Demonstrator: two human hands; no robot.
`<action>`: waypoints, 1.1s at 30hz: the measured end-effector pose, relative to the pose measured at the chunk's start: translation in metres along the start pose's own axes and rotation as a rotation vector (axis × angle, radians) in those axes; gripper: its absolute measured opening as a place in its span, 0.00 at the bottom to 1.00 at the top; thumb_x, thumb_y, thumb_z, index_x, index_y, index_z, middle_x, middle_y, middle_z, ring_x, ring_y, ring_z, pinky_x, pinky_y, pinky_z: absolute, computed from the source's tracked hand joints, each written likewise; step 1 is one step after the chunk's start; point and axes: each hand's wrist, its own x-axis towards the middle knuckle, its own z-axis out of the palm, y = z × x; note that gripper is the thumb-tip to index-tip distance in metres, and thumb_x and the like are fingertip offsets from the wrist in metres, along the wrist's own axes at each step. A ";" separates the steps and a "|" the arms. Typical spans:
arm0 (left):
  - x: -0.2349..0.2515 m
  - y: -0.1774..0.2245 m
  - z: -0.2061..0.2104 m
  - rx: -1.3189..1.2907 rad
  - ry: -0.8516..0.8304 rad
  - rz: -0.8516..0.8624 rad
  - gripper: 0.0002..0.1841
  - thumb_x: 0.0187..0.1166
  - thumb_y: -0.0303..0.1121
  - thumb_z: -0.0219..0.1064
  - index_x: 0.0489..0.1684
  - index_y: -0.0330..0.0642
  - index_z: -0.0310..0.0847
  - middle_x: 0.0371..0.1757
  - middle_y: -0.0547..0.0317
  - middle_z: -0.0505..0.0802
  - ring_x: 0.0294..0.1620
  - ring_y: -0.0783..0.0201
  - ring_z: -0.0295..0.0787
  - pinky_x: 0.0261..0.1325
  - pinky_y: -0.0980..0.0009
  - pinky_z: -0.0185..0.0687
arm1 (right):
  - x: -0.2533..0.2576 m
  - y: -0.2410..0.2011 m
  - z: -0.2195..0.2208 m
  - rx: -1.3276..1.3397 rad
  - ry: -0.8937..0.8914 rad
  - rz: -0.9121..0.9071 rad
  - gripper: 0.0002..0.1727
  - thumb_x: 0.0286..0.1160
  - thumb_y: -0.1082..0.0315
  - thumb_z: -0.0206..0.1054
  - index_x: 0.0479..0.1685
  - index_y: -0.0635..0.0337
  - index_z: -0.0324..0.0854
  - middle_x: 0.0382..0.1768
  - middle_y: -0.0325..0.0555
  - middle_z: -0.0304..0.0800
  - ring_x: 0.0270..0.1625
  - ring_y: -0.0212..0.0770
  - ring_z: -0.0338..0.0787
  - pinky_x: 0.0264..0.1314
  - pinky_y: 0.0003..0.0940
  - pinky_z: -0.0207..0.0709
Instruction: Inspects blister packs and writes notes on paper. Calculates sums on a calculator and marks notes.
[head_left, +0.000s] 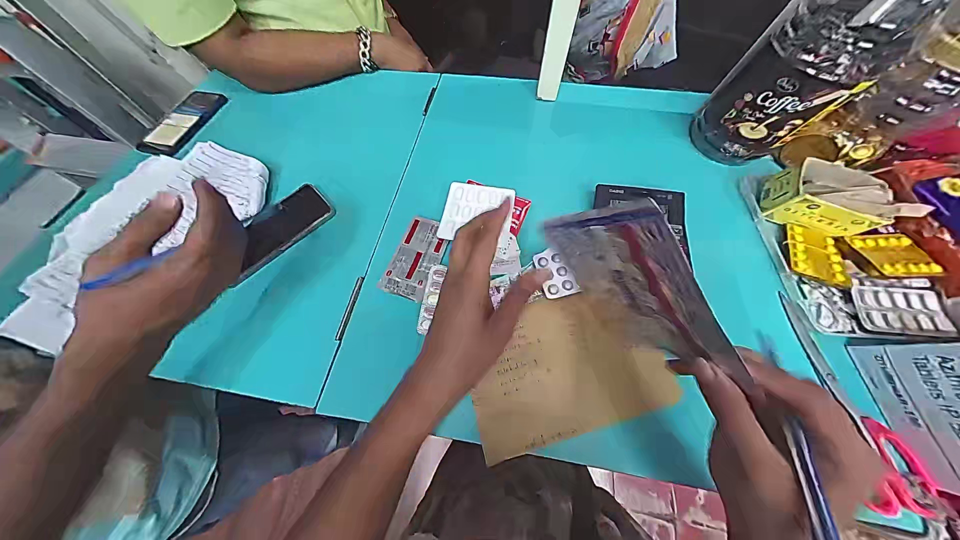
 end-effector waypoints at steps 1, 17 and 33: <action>-0.015 0.002 0.002 -0.117 0.003 0.040 0.39 0.84 0.51 0.63 0.92 0.44 0.56 0.88 0.52 0.69 0.83 0.62 0.72 0.77 0.60 0.78 | 0.001 -0.007 -0.005 -0.134 -0.052 -0.176 0.09 0.85 0.68 0.65 0.55 0.43 0.87 0.58 0.23 0.93 0.63 0.24 0.89 0.66 0.21 0.83; -0.061 0.023 0.015 -0.985 0.060 -0.397 0.14 0.85 0.22 0.58 0.64 0.41 0.65 0.51 0.63 0.95 0.51 0.67 0.96 0.61 0.66 0.92 | 0.007 -0.004 0.029 0.437 -0.079 0.468 0.06 0.75 0.62 0.74 0.44 0.53 0.89 0.34 0.36 0.97 0.31 0.33 0.96 0.36 0.29 0.93; -0.046 0.018 0.016 -0.779 0.018 -0.200 0.06 0.82 0.23 0.64 0.46 0.39 0.88 0.42 0.65 0.97 0.47 0.73 0.95 0.58 0.71 0.91 | -0.019 -0.026 0.030 0.530 -0.002 0.600 0.03 0.73 0.70 0.74 0.38 0.55 0.85 0.34 0.45 0.98 0.31 0.40 0.98 0.34 0.35 0.95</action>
